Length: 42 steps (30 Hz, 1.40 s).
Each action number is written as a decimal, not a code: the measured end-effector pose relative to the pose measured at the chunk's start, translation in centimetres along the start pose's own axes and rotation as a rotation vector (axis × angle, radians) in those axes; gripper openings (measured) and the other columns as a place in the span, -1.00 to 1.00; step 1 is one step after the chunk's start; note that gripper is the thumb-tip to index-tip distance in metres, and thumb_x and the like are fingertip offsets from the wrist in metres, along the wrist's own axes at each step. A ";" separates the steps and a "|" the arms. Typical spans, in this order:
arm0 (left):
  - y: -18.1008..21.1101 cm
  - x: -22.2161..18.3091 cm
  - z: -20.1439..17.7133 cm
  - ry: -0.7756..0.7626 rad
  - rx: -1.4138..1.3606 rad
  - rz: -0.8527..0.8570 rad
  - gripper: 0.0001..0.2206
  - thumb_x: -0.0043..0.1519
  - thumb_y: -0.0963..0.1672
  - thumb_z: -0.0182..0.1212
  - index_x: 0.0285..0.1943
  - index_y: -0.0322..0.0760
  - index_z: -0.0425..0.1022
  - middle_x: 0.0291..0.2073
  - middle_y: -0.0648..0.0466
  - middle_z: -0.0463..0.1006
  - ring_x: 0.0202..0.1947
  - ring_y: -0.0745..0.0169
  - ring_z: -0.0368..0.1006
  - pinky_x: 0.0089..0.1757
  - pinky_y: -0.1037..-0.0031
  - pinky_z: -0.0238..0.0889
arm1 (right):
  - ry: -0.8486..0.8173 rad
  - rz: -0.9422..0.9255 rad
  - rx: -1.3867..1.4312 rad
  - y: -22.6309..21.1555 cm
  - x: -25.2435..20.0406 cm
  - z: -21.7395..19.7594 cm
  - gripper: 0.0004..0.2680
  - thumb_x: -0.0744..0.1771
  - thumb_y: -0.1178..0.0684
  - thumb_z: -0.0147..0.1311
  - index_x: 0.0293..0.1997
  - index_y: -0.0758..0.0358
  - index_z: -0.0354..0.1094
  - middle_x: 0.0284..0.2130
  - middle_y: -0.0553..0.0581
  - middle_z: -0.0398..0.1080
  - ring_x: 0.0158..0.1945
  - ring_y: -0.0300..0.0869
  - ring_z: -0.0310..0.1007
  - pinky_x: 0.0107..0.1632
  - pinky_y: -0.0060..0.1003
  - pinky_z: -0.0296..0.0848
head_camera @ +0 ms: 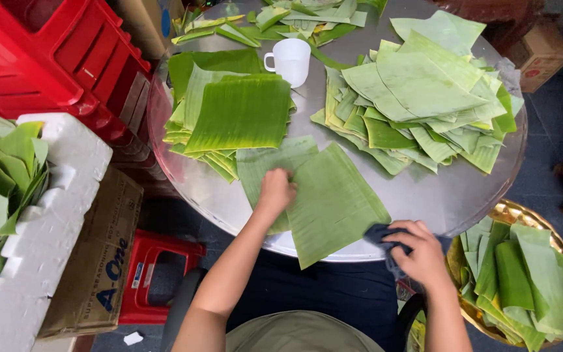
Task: Cleaning banana leaves by wiping them with a cloth and stacking them on a table
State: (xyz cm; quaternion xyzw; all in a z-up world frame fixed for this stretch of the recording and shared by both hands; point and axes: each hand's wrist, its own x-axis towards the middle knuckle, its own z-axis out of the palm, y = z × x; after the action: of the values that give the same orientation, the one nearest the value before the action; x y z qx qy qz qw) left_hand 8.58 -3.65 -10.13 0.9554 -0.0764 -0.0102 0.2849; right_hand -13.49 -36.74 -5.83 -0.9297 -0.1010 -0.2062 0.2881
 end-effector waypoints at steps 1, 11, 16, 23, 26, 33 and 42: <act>0.4 -0.1 -0.6 -0.003 0.007 0.006 -0.77 0.06 -0.11 0.43 -0.10 -0.14 0.69 -0.24 -0.11 0.66 -0.09 -0.25 0.62 -0.10 0.01 0.50 | 0.007 0.006 0.003 1.0 -0.4 -0.2 -0.83 0.11 0.14 0.17 -0.41 -0.09 0.61 -0.19 -0.15 0.57 -0.16 -0.01 0.51 -0.02 -0.10 0.49; 7.7 -0.7 -14.7 0.428 -0.254 0.158 -0.88 0.17 -0.31 0.06 -0.30 -0.30 0.46 -0.46 -0.23 0.56 -0.29 -0.44 0.56 -0.16 -0.03 0.39 | 0.251 0.140 -0.093 5.5 -2.4 -0.2 -0.78 0.16 0.15 0.15 -0.28 -0.19 0.61 -0.14 -0.16 0.52 -0.16 -0.07 0.49 0.03 -0.17 0.45; -0.2 7.3 -20.0 0.848 -0.254 0.048 -0.79 0.16 -0.37 0.09 -0.31 -0.26 0.50 -0.44 -0.09 0.60 -0.36 -0.14 0.59 -0.11 0.11 0.42 | 0.258 0.152 -0.072 4.6 -2.2 -0.5 -0.79 0.19 0.17 0.17 -0.26 -0.16 0.62 -0.13 -0.08 0.54 -0.15 0.04 0.48 0.03 -0.06 0.44; -13.2 9.9 -18.1 1.025 -0.122 -0.172 -0.81 0.15 -0.21 0.32 -0.15 -0.23 0.39 -0.34 -0.15 0.57 -0.21 -0.29 0.56 -0.11 -0.04 0.38 | 0.263 0.159 -0.091 5.3 -2.5 -0.1 -0.80 0.19 0.15 0.18 -0.26 -0.18 0.61 -0.13 -0.10 0.52 -0.14 0.01 0.47 0.05 -0.10 0.43; -9.0 4.5 -16.4 0.916 0.135 -0.103 -0.62 0.21 -0.13 0.41 0.13 -0.43 0.42 -0.05 -0.41 0.51 0.01 -0.48 0.46 0.00 -0.15 0.32 | 0.274 0.154 -0.111 5.4 -2.6 0.2 -0.79 0.18 0.14 0.18 -0.25 -0.21 0.61 -0.13 -0.12 0.52 -0.14 0.00 0.47 0.07 -0.12 0.44; 3.1 -10.8 -3.6 0.156 0.265 0.687 -0.58 0.08 0.11 0.34 -0.14 -0.24 0.56 -0.04 -0.12 0.49 -0.02 -0.21 0.35 -0.14 -0.05 0.16 | 0.281 0.165 -0.176 4.6 -2.4 0.5 -0.77 0.22 0.18 0.05 -0.18 -0.06 0.61 0.01 -0.10 0.50 -0.01 -0.08 0.44 0.19 -0.19 0.39; 12.1 -8.9 3.9 0.129 0.460 0.666 -0.78 0.19 -0.02 0.28 -0.21 -0.21 0.67 -0.24 0.04 0.53 -0.12 -0.04 0.37 -0.22 0.15 0.21 | 0.308 0.125 -0.210 4.7 -2.8 0.9 -0.75 0.23 0.16 0.04 -0.12 -0.06 0.61 0.02 -0.05 0.48 -0.01 -0.03 0.40 0.19 -0.16 0.37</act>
State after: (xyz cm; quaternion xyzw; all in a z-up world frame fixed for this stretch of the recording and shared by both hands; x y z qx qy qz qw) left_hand -2.13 -14.40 -6.95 0.9159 -0.3641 0.1597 0.0557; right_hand -14.25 -40.23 -10.01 -0.9165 0.0244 -0.3373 0.2138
